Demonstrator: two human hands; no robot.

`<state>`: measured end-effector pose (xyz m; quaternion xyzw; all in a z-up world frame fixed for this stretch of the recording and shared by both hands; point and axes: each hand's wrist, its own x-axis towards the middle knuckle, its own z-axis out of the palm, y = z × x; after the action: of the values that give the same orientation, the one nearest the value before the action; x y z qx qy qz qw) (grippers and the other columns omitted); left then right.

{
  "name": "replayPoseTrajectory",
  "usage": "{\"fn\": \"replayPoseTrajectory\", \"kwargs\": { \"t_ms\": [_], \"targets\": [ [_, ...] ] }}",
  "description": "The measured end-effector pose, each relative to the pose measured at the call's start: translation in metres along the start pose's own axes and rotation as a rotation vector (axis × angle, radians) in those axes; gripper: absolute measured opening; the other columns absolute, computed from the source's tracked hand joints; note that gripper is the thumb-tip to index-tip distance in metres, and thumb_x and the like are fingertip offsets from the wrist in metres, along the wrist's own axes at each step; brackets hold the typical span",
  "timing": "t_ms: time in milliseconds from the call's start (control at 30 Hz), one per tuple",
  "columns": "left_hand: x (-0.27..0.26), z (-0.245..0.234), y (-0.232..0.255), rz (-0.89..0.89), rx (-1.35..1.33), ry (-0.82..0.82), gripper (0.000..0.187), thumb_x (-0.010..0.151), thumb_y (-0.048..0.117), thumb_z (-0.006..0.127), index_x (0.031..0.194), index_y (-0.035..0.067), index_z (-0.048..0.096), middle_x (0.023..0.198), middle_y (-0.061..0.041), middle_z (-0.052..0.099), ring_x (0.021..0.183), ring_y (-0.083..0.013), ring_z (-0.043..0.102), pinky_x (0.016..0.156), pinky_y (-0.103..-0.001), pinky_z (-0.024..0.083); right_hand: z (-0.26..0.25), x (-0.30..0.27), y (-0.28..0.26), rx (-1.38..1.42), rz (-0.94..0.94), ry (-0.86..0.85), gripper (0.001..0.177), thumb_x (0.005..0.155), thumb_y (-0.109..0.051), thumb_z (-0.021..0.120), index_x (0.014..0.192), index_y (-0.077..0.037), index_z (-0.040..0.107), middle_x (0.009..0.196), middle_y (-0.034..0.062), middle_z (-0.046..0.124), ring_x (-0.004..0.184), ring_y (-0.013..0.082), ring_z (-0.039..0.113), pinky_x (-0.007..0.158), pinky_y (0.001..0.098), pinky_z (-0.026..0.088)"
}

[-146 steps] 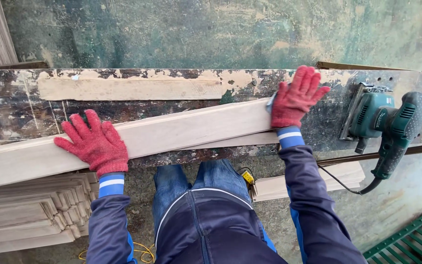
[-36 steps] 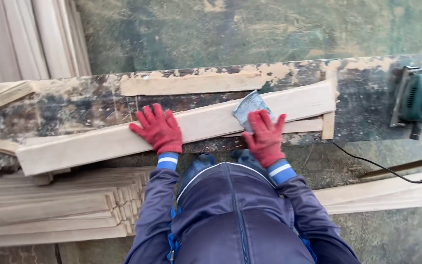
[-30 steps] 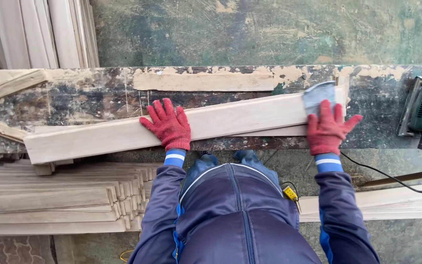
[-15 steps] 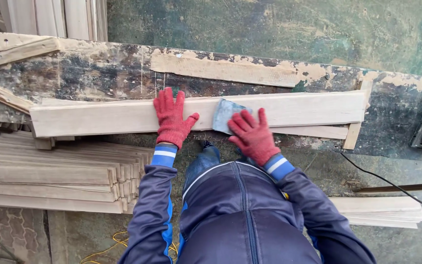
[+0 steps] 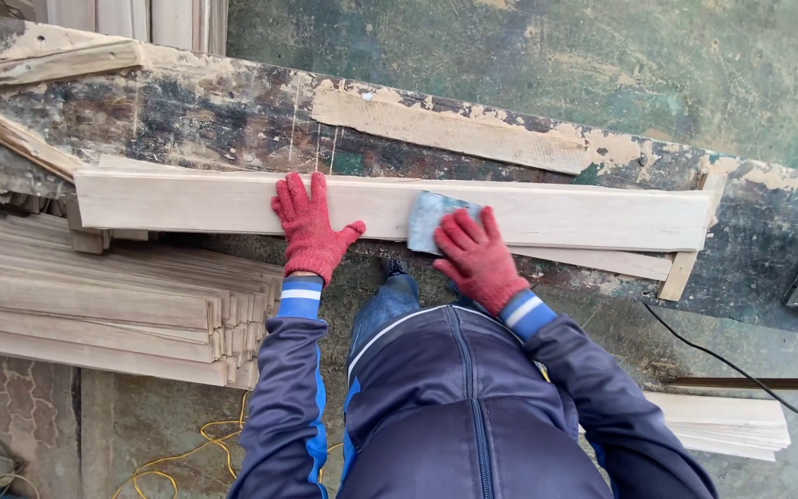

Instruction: Manually sanding a wood plank and then using an orbital sander to finish it.

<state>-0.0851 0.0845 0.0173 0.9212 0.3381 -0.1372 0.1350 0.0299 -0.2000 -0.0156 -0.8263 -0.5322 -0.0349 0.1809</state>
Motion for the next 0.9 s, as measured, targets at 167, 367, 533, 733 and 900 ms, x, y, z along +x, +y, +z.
{"fn": "replayPoseTrajectory", "kwargs": {
  "t_ms": [167, 367, 533, 733, 900],
  "targets": [
    [-0.005, -0.013, 0.009, -0.079, 0.061, -0.060, 0.122, 0.069, 0.072, 0.079, 0.165, 0.017, 0.028, 0.169, -0.028, 0.013, 0.157, -0.0468, 0.009, 0.127, -0.064, 0.005, -0.019, -0.018, 0.020, -0.029, -0.031, 0.001, 0.051, 0.089, -0.057, 0.067, 0.130, -0.026, 0.067, 0.133, 0.0014, 0.067, 0.129, 0.0263, 0.057, 0.117, 0.0656, 0.032],
    [-0.010, 0.005, 0.006, -0.190, 0.027, 0.019, 0.125, 0.067, 0.069, 0.082, 0.166, 0.018, 0.025, 0.167, -0.031, 0.011, 0.155, -0.0519, 0.009, 0.123, -0.070, 0.011, -0.050, -0.062, 0.058, -0.178, 0.037, -0.106, 0.047, 0.091, -0.058, 0.064, 0.126, -0.027, 0.066, 0.133, -0.0001, 0.065, 0.130, 0.0254, 0.056, 0.115, 0.0633, 0.037],
    [-0.006, 0.012, 0.002, -0.165, 0.025, 0.043, 0.125, 0.067, 0.069, 0.082, 0.165, 0.017, 0.026, 0.166, -0.033, 0.011, 0.154, -0.0538, 0.009, 0.123, -0.069, 0.011, -0.017, -0.028, 0.028, -0.077, 0.051, -0.035, 0.053, 0.090, -0.058, 0.068, 0.127, -0.020, 0.066, 0.135, 0.0058, 0.064, 0.132, 0.0290, 0.054, 0.116, 0.0637, 0.035],
    [-0.006, 0.014, 0.000, -0.143, 0.042, 0.064, 0.125, 0.067, 0.070, 0.081, 0.165, 0.015, 0.027, 0.165, -0.035, 0.014, 0.154, -0.0555, 0.010, 0.122, -0.069, 0.011, 0.013, 0.021, -0.007, 0.102, -0.110, 0.033, 0.060, 0.082, -0.059, 0.074, 0.126, -0.019, 0.067, 0.134, 0.0067, 0.065, 0.132, 0.0294, 0.054, 0.118, 0.0657, 0.030],
    [-0.008, 0.011, 0.002, -0.137, 0.025, 0.076, 0.128, 0.063, 0.072, 0.083, 0.164, 0.014, 0.030, 0.164, -0.035, 0.016, 0.153, -0.0563, 0.013, 0.122, -0.069, 0.013, -0.027, -0.037, 0.055, -0.077, -0.075, -0.015, 0.055, 0.088, -0.060, 0.068, 0.132, -0.027, 0.067, 0.136, 0.0001, 0.066, 0.131, 0.0252, 0.055, 0.120, 0.0657, 0.027]
  ]
}}
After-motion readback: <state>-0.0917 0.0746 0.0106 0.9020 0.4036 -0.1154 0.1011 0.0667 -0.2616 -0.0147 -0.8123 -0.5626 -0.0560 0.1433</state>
